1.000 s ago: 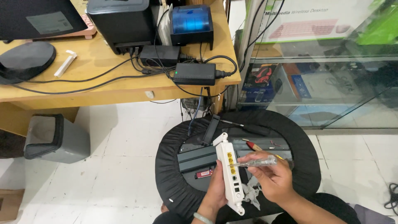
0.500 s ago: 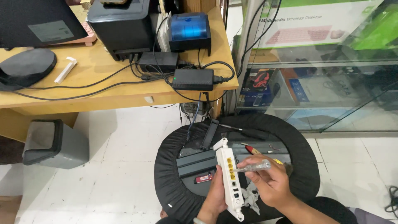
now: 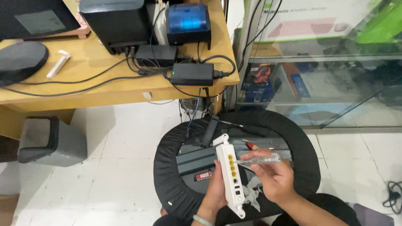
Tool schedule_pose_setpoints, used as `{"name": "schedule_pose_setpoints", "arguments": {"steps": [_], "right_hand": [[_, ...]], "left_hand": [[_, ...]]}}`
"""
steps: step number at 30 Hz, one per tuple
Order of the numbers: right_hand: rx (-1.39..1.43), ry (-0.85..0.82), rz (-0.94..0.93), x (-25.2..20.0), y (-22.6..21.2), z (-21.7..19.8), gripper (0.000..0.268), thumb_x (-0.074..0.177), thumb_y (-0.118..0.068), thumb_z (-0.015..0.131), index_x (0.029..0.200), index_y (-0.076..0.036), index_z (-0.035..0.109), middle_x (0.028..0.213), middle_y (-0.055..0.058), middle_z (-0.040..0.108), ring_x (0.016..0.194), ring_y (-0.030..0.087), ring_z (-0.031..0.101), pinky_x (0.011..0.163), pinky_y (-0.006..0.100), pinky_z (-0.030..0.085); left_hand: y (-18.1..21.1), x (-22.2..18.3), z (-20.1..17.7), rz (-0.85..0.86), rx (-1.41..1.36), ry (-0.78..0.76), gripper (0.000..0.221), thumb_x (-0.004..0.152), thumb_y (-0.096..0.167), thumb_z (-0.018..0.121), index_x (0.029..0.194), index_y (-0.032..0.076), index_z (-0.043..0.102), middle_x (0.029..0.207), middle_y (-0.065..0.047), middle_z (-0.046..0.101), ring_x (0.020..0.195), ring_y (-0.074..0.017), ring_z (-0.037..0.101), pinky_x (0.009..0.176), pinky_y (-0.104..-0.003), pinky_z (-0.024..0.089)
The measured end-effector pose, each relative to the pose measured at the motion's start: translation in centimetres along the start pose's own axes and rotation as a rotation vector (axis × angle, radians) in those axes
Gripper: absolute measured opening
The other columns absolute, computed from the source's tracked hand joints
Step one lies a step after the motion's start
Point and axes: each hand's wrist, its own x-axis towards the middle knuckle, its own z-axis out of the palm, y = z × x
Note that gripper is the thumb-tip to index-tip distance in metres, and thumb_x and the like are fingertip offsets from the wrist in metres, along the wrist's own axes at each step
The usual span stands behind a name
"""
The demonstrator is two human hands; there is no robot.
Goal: Disassembling a network router using scissors and a screwdriver to remove the outer casing
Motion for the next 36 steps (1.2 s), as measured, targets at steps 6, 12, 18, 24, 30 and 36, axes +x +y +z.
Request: {"name": "schedule_pose_setpoints", "arguments": {"steps": [6,12,18,24,30,36], "right_hand": [[0.065,-0.038,-0.01,0.3,-0.4,0.1,0.02,0.099,-0.013,0.064,0.118,-0.005,0.065,0.107,0.016,0.074,0.101,0.031,0.078,0.096,0.044,0.065],[0.03,-0.042,0.049,0.6,-1.3,0.2,0.019,0.1,-0.016,0.062,0.108,0.0,0.067,0.103,0.015,0.073,0.1,0.027,0.075,0.096,0.039,0.061],[0.0,-0.046,0.051,-0.2,0.2,-0.2,0.022,0.096,-0.012,0.066,0.115,-0.001,0.067,0.108,0.015,0.075,0.101,0.026,0.077,0.103,0.038,0.059],[-0.046,-0.035,-0.022,0.6,-0.8,0.1,0.017,0.095,-0.01,0.067,0.111,-0.003,0.066,0.105,0.014,0.075,0.102,0.027,0.077,0.101,0.04,0.06],[0.108,0.077,-0.101,0.8,-0.2,-0.7,0.023,0.099,-0.007,0.064,0.12,-0.008,0.055,0.107,0.019,0.068,0.102,0.036,0.074,0.102,0.051,0.063],[0.05,0.022,-0.064,0.7,0.1,-0.4,0.02,0.099,-0.007,0.065,0.118,-0.007,0.059,0.109,0.015,0.069,0.104,0.034,0.077,0.105,0.048,0.061]], "left_hand": [[0.8,-0.9,1.1,-0.02,0.075,0.117,0.079,0.089,0.061,0.039,0.14,0.005,0.062,0.125,-0.016,0.072,0.11,-0.0256,0.066,0.092,-0.037,0.052],[0.5,-0.8,0.7,0.035,0.107,0.07,0.078,0.091,0.061,0.035,0.135,0.004,0.065,0.122,-0.013,0.074,0.105,-0.0214,0.067,0.088,-0.034,0.052],[0.0,-0.2,0.5,0.052,0.054,0.049,0.073,0.093,0.057,0.039,0.139,0.007,0.064,0.128,-0.012,0.072,0.111,-0.0222,0.066,0.093,-0.036,0.052],[0.7,-0.8,0.5,-0.087,-0.135,-0.042,0.065,0.095,0.052,0.044,0.136,0.006,0.065,0.119,-0.02,0.071,0.105,-0.0319,0.066,0.087,-0.043,0.051],[0.1,-0.1,-0.1,-0.07,-0.182,-0.064,0.068,0.092,0.052,0.047,0.138,0.004,0.063,0.124,-0.018,0.07,0.108,-0.0307,0.065,0.093,-0.041,0.051],[0.2,-0.1,-0.3,-0.079,-0.114,-0.067,0.068,0.095,0.054,0.044,0.137,0.004,0.064,0.119,-0.018,0.072,0.102,-0.0282,0.067,0.087,-0.04,0.053]]}}
